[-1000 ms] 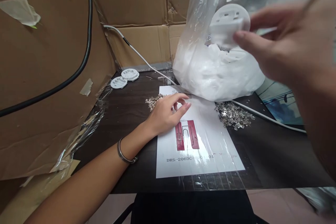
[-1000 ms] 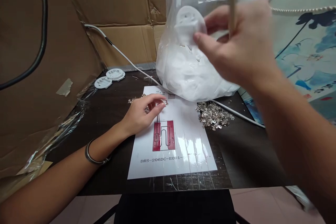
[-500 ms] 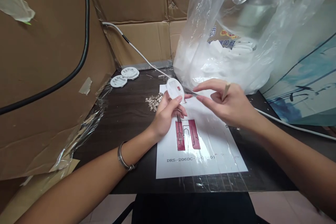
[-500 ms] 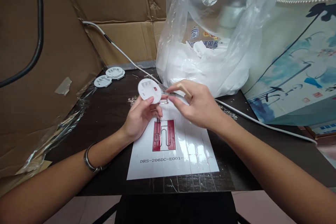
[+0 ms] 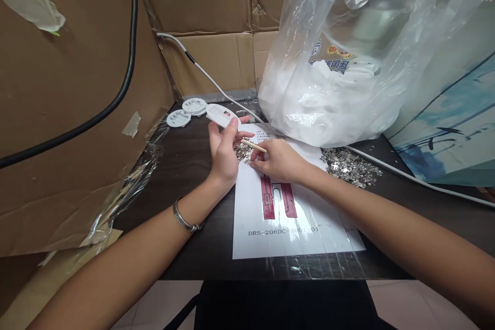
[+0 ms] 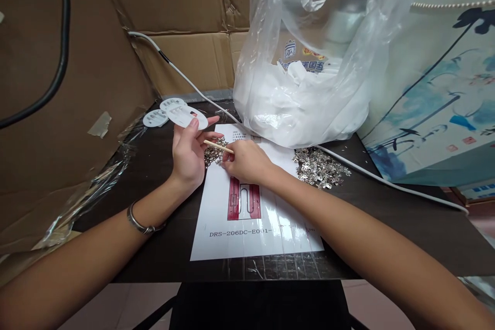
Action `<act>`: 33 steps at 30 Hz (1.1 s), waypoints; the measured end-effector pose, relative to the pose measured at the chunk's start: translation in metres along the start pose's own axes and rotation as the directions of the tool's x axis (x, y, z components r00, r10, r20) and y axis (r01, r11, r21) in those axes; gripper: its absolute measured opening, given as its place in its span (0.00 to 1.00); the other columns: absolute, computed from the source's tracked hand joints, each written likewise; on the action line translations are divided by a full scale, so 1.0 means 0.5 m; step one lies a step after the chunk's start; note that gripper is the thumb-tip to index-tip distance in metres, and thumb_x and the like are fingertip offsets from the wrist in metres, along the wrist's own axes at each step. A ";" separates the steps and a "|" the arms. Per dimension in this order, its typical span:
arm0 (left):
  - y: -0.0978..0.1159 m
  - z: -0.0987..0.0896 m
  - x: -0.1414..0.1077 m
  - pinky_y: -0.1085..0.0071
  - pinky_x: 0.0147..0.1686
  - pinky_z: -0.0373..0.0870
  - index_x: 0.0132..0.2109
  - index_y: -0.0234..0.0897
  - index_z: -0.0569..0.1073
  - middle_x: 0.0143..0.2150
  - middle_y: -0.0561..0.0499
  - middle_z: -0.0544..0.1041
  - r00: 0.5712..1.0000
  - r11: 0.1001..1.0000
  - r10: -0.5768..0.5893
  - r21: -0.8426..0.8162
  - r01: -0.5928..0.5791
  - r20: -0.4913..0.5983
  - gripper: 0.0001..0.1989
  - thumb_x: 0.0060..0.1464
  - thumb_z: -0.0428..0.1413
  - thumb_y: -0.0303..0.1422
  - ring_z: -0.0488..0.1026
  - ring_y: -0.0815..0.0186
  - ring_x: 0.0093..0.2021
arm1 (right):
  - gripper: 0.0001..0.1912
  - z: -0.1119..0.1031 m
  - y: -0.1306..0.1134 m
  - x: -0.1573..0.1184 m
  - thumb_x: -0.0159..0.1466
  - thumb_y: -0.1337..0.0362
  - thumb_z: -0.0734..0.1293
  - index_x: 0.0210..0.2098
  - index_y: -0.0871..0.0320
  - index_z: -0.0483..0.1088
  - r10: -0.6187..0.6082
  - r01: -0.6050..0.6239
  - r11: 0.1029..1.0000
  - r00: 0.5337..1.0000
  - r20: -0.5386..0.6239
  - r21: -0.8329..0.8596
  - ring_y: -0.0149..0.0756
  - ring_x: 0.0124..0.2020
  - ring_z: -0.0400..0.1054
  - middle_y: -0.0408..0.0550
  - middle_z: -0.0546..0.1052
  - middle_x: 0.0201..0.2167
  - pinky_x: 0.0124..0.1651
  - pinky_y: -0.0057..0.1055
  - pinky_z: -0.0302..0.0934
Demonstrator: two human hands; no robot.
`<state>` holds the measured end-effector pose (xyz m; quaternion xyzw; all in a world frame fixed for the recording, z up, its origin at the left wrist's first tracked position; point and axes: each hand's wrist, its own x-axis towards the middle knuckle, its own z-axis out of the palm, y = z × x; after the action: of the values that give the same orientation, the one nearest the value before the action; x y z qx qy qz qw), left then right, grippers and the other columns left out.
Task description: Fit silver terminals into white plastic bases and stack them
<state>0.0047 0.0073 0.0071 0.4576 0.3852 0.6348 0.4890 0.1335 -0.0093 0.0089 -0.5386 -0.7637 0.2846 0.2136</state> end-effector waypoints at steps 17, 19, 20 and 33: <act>-0.014 0.001 0.004 0.70 0.33 0.75 0.40 0.38 0.64 0.38 0.50 0.77 0.995 0.986 0.099 -0.135 -0.095 0.024 0.12 0.55 0.57 0.39 0.78 0.60 0.44 | 0.06 0.006 -0.002 0.006 0.58 0.69 0.64 0.28 0.57 0.73 0.005 -0.005 1.000 0.999 0.040 0.013 0.30 0.27 0.64 0.43 0.75 0.27 0.30 0.30 0.53; -0.014 0.001 0.005 0.69 0.34 0.76 0.40 0.37 0.64 0.38 0.50 0.76 0.994 0.985 0.107 -0.136 -0.102 0.029 0.13 0.54 0.57 0.39 0.78 0.59 0.45 | 0.05 0.003 -0.002 0.006 0.58 0.68 0.64 0.27 0.58 0.72 0.001 -0.002 1.000 0.999 0.047 0.010 0.30 0.25 0.63 0.43 0.74 0.25 0.29 0.30 0.52; -0.014 0.000 0.005 0.69 0.34 0.76 0.40 0.37 0.64 0.38 0.49 0.76 0.993 0.985 0.110 -0.135 -0.105 0.032 0.13 0.54 0.57 0.39 0.77 0.59 0.45 | 0.06 0.001 -0.003 0.005 0.59 0.68 0.64 0.26 0.58 0.71 -0.002 0.001 1.000 0.999 0.051 0.011 0.30 0.25 0.63 0.43 0.73 0.24 0.29 0.30 0.52; 0.000 0.001 -0.008 0.67 0.37 0.73 0.43 0.39 0.62 0.32 0.49 0.78 0.987 0.997 0.036 -0.068 -0.026 0.155 0.13 0.55 0.54 0.39 0.78 0.63 0.34 | 0.09 -0.124 0.017 -0.090 0.61 0.63 0.68 0.39 0.59 0.75 0.141 -0.075 0.965 0.956 -0.257 0.252 0.30 0.24 0.63 0.44 0.73 0.26 0.29 0.30 0.56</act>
<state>0.0054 0.0035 0.0063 0.4958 0.3175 0.6167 0.5226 0.1938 -0.0370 0.0486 -0.5841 -0.6562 0.3092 0.3641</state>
